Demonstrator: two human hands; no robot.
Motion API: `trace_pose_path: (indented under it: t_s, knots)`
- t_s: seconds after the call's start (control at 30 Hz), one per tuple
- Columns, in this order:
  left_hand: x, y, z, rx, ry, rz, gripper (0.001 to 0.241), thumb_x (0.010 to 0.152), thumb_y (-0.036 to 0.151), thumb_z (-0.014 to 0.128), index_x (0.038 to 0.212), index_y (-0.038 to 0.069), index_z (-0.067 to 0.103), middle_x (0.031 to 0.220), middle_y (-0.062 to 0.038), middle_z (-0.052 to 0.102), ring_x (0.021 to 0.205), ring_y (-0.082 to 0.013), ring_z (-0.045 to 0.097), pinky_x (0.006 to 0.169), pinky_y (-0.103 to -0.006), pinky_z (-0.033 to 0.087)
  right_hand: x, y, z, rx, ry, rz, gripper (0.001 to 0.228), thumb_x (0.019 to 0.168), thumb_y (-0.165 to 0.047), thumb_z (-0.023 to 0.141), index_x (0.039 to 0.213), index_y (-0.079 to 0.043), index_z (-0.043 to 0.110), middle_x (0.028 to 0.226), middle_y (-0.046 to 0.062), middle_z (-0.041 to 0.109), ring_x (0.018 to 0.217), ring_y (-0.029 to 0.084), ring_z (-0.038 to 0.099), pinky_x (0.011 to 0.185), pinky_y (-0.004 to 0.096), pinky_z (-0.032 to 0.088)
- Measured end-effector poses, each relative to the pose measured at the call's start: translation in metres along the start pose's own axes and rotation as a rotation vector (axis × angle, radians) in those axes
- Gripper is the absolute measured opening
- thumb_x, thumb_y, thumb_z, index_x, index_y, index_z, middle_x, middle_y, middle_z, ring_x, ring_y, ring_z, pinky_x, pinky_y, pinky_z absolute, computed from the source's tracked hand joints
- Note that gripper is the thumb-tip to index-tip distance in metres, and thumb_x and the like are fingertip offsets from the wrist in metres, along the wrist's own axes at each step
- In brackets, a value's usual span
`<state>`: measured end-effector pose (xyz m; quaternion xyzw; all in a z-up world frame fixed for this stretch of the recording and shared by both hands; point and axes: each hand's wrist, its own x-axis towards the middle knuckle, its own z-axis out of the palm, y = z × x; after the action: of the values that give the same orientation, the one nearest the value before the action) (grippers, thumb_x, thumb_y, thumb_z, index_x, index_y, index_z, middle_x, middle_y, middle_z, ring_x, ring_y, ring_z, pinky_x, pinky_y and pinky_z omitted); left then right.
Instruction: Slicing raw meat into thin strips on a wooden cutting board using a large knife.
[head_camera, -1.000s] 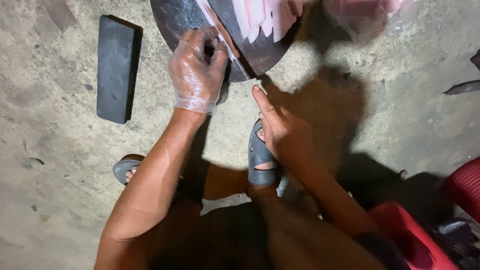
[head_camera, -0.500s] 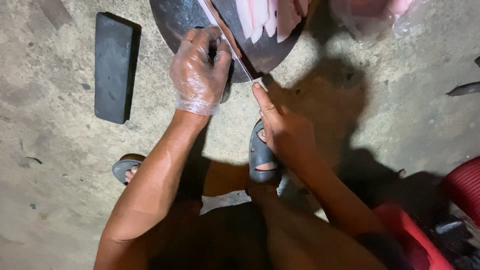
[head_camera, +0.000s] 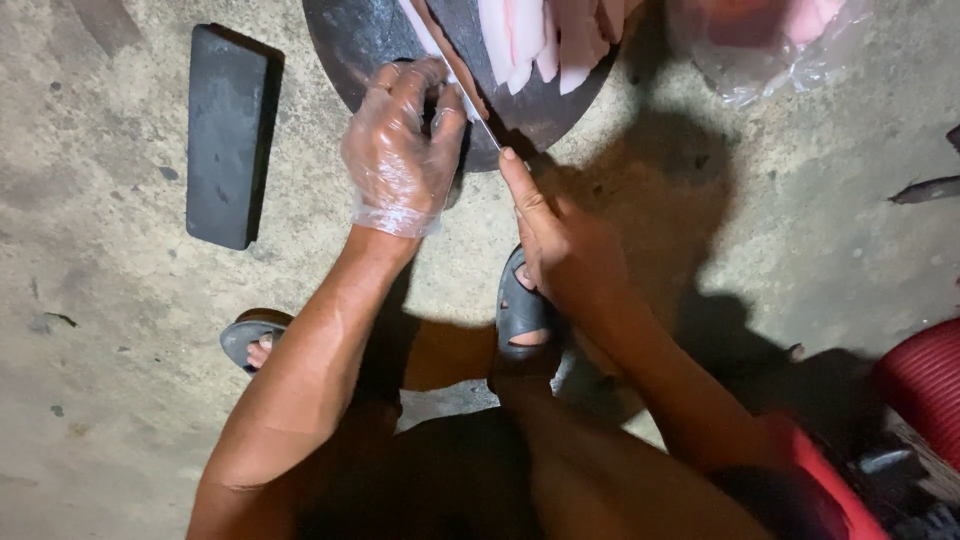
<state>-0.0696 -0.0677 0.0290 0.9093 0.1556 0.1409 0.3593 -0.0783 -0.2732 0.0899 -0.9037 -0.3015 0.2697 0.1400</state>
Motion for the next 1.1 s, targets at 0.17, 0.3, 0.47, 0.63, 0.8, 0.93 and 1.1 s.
trace_pose_path:
  t_s: [0.17,0.3,0.47,0.63,0.8,0.93,1.1]
  knots:
    - [0.003,0.001,-0.005,-0.011,-0.004,0.056,0.008,0.105,0.013,0.065,0.111,0.008,0.062,0.097,-0.011,0.070,0.062,-0.0178,0.060,0.045,-0.0302,0.050,0.009,-0.007,0.000,0.000,0.154,-0.068,0.057,0.110,-0.006,0.071,0.161,-0.014,0.046,0.073,0.001,0.037,0.053,0.017,0.032,0.046,0.036,0.034]
    - [0.006,0.004,-0.010,-0.020,-0.066,-0.016,0.012,0.105,0.018,0.066,0.113,0.008,0.067,0.102,-0.011,0.069,0.065,-0.0210,0.066,0.046,-0.0326,0.053,0.020,-0.009,-0.004,0.153,0.082,-0.021,0.057,0.114,-0.009,0.064,0.164,-0.017,0.038,0.072,0.006,0.043,0.049,0.020,0.039,0.048,0.039,0.038]
    - [0.005,0.003,-0.008,0.022,-0.048,-0.013,0.014,0.104,0.018,0.068,0.114,0.008,0.068,0.104,-0.011,0.071,0.065,-0.0202,0.066,0.047,-0.0331,0.053,0.042,-0.017,-0.016,0.237,0.006,0.019,0.061,0.115,-0.008,0.060,0.166,-0.020,0.030,0.069,0.005,0.046,0.054,0.020,0.053,0.056,0.038,0.049]
    - [0.005,0.002,-0.007,0.053,-0.071,-0.010,0.018,0.105,0.025,0.064,0.115,0.010,0.069,0.106,-0.006,0.071,0.060,-0.0174,0.064,0.044,-0.0312,0.050,0.058,-0.009,0.010,0.096,0.035,-0.019,0.061,0.121,-0.019,0.058,0.168,-0.022,0.020,0.066,-0.001,0.054,0.048,0.010,0.055,0.043,0.030,0.054]
    - [0.010,0.004,-0.007,0.014,-0.053,-0.067,0.008,0.103,0.026,0.067,0.102,0.018,0.068,0.088,-0.005,0.068,0.056,-0.0187,0.063,0.039,-0.0330,0.045,0.059,-0.010,0.013,-0.015,0.119,0.045,0.062,0.119,-0.024,0.056,0.169,-0.035,0.021,0.071,0.005,0.057,0.057,0.026,0.061,0.060,0.053,0.057]
    - [0.015,0.007,-0.012,0.009,-0.095,-0.135,0.003,0.096,0.023,0.068,0.095,0.020,0.068,0.084,-0.001,0.064,0.064,-0.0222,0.062,0.046,-0.0397,0.042,0.048,-0.020,-0.002,0.072,0.042,0.088,0.060,0.118,-0.028,0.054,0.167,-0.036,0.022,0.074,0.007,0.059,0.063,0.031,0.065,0.064,0.053,0.057]
    - [0.016,0.006,-0.007,0.005,-0.066,-0.118,0.005,0.087,0.014,0.068,0.085,0.018,0.068,0.076,0.001,0.063,0.063,-0.0190,0.059,0.046,-0.0376,0.039,0.025,-0.022,-0.025,0.115,0.259,-0.148,0.050,0.114,0.002,0.057,0.161,-0.005,0.041,0.085,0.012,0.062,0.078,0.024,0.063,0.082,0.038,0.056]
